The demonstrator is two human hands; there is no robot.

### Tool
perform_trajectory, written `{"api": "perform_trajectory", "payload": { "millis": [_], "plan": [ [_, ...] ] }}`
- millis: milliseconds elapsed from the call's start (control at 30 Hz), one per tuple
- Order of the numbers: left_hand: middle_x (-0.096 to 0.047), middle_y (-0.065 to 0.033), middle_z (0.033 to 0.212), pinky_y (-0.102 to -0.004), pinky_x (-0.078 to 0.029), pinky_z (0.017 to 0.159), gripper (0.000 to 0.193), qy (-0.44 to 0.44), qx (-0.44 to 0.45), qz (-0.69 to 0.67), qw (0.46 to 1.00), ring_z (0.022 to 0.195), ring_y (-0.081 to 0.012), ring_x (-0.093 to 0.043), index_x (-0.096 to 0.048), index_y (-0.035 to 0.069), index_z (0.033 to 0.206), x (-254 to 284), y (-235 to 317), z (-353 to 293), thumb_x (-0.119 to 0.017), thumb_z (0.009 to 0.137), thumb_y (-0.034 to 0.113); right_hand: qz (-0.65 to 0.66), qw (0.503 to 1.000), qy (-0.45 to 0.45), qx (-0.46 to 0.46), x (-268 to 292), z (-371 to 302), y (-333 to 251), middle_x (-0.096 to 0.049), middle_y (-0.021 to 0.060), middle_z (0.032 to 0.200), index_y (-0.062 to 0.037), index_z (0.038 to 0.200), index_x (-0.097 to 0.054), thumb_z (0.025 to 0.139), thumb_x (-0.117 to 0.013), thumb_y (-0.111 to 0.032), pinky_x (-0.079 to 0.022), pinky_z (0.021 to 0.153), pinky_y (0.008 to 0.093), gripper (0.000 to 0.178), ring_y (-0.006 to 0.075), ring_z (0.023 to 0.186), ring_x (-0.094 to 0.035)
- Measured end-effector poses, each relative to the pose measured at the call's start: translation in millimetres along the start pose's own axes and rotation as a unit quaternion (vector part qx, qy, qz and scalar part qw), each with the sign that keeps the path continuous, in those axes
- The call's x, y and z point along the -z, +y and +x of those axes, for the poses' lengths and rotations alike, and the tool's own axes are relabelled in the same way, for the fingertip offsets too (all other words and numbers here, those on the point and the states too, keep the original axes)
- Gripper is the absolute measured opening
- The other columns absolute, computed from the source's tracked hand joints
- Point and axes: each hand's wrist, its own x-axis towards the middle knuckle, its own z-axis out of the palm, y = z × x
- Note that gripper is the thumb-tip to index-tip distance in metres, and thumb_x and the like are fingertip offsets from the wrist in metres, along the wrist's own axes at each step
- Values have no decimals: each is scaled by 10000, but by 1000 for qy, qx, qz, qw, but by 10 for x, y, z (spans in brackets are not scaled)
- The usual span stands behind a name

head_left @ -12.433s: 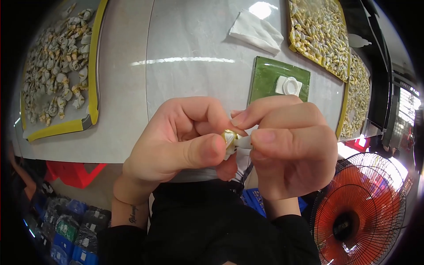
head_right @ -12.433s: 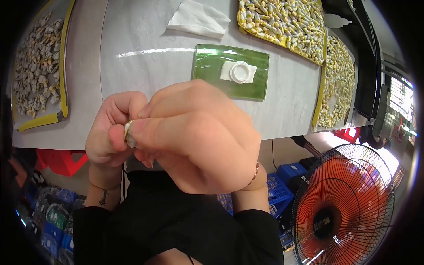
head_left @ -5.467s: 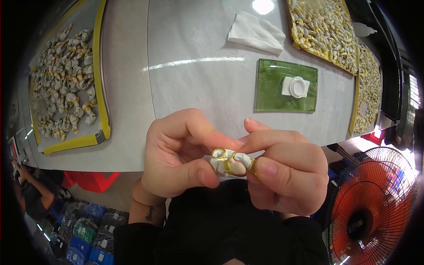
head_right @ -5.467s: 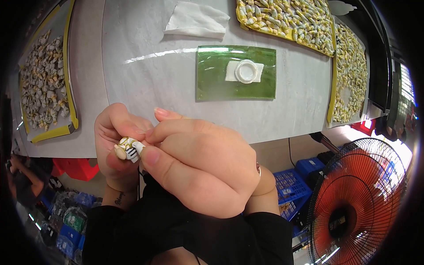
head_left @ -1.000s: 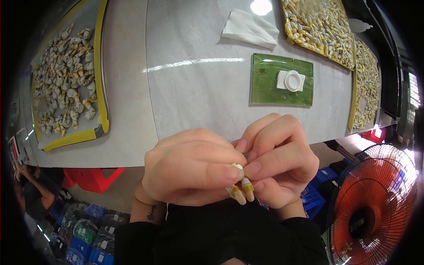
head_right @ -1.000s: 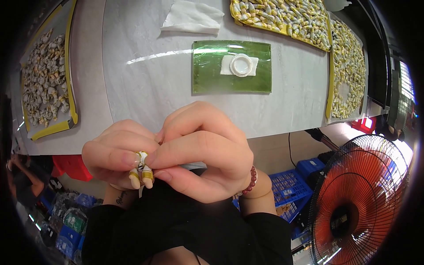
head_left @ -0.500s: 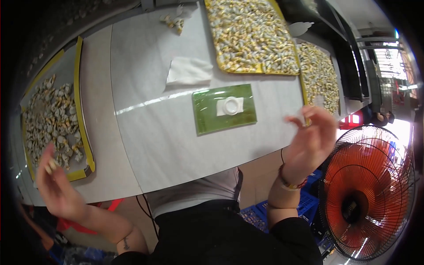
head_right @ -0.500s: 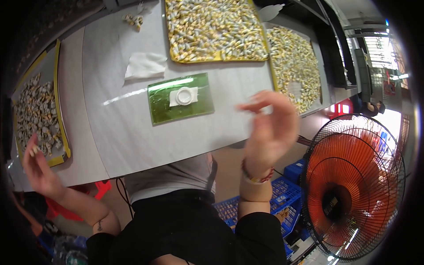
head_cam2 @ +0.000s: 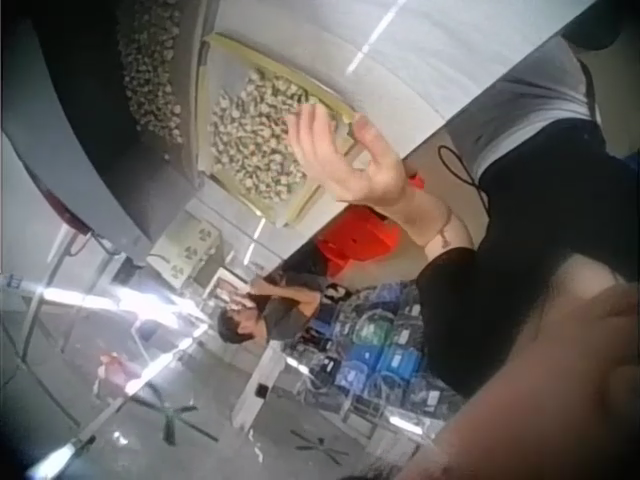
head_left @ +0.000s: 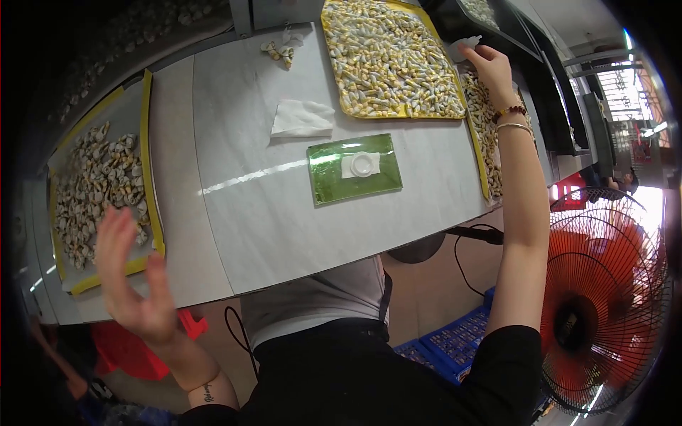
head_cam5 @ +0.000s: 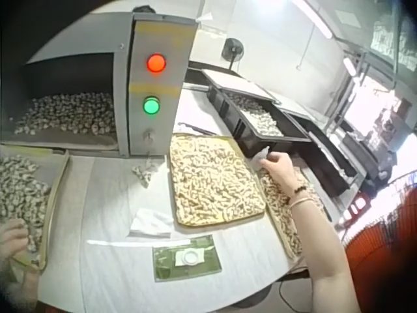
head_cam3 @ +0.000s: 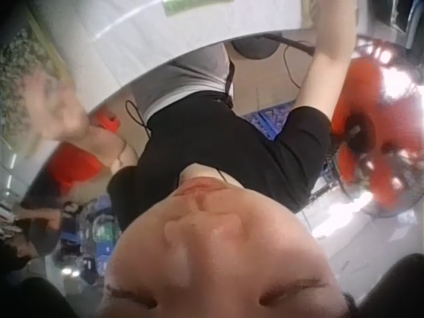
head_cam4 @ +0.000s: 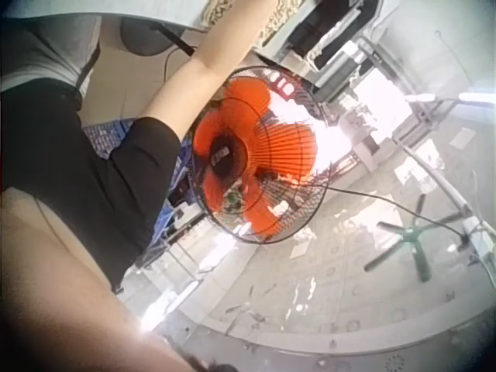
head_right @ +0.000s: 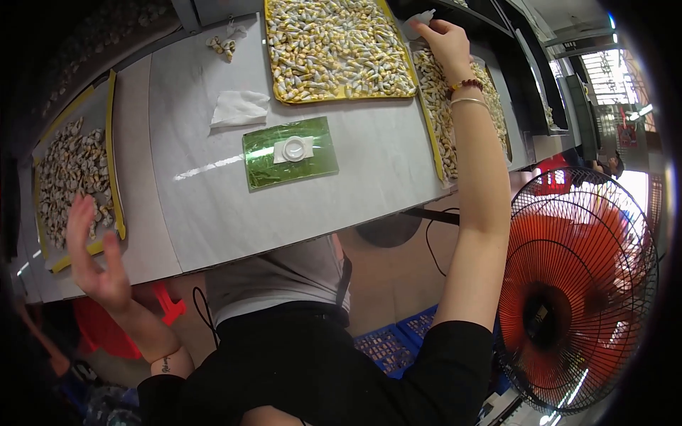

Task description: The person assembles small plastic toy figurines by hand, applying adhesive from a bottle to secure the parts.

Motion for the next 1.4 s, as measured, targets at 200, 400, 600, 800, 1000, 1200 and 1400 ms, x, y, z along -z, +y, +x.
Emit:
{"api": "perform_trajectory", "payload": {
  "millis": [200, 400, 600, 800, 1000, 1200, 1400],
  "plan": [
    [-614, -121, 950, -511, -378, 937, 196, -38, -69, -134, 988, 954, -336, -572, -571, 29, 969, -90, 347, -236, -591, 786, 98, 326, 919, 22, 222, -28, -680, -670, -649, 127, 868, 12, 912, -490, 821, -605, -103, -461, 717, 195, 187, 104, 799, -608],
    [-624, -89, 904, -483, -412, 906, 168, -103, -37, -217, 970, 887, -284, -599, -604, 57, 900, -422, 495, -412, -634, 737, 85, 12, 957, -188, 221, -17, -1911, -1212, -588, 83, 750, -33, 933, -538, 738, -669, -135, -435, 553, 280, 256, 197, 619, -562],
    [-634, -86, 860, -453, -445, 851, 152, -90, -34, -226, 969, 838, -269, -612, -611, 47, 868, -532, 500, -387, -638, 720, 66, -78, 940, -174, 281, -55, -2032, -1225, -589, 104, 773, -48, 927, -539, 736, -649, -145, -444, 557, 340, 241, 284, 661, -566],
    [-640, -74, 791, -435, -458, 820, 127, -75, -23, -236, 969, 779, -257, -621, -607, 46, 847, -553, 501, -413, -631, 722, 48, -113, 929, -173, 307, 6, -2025, -1346, -575, 88, 731, -54, 905, -532, 738, -645, -172, -439, 549, 344, 233, 275, 662, -561],
    [-635, -62, 768, -424, -468, 796, 130, -58, -18, -221, 973, 746, -241, -622, -608, 49, 841, -554, 498, -434, -633, 714, 33, -142, 912, -173, 343, -32, -2006, -1398, -539, 76, 663, -55, 862, -522, 731, -649, -185, -418, 523, 358, 224, 268, 632, -539],
    [-631, -59, 750, -419, -471, 788, 125, -59, -19, -231, 971, 734, -232, -619, -611, 52, 831, -546, 493, -423, -640, 712, 28, -149, 911, -181, 338, -1, -1990, -1415, -522, 77, 632, -57, 858, -518, 730, -650, -190, -409, 518, 360, 227, 267, 627, -531],
    [-627, -55, 738, -415, -476, 777, 118, -62, -16, -234, 970, 728, -226, -619, -614, 51, 830, -531, 480, -436, -646, 718, 35, -156, 903, -182, 356, -30, -1987, -1393, -516, 78, 627, -56, 848, -512, 726, -655, -191, -402, 513, 364, 232, 265, 618, -525]
  ]
}}
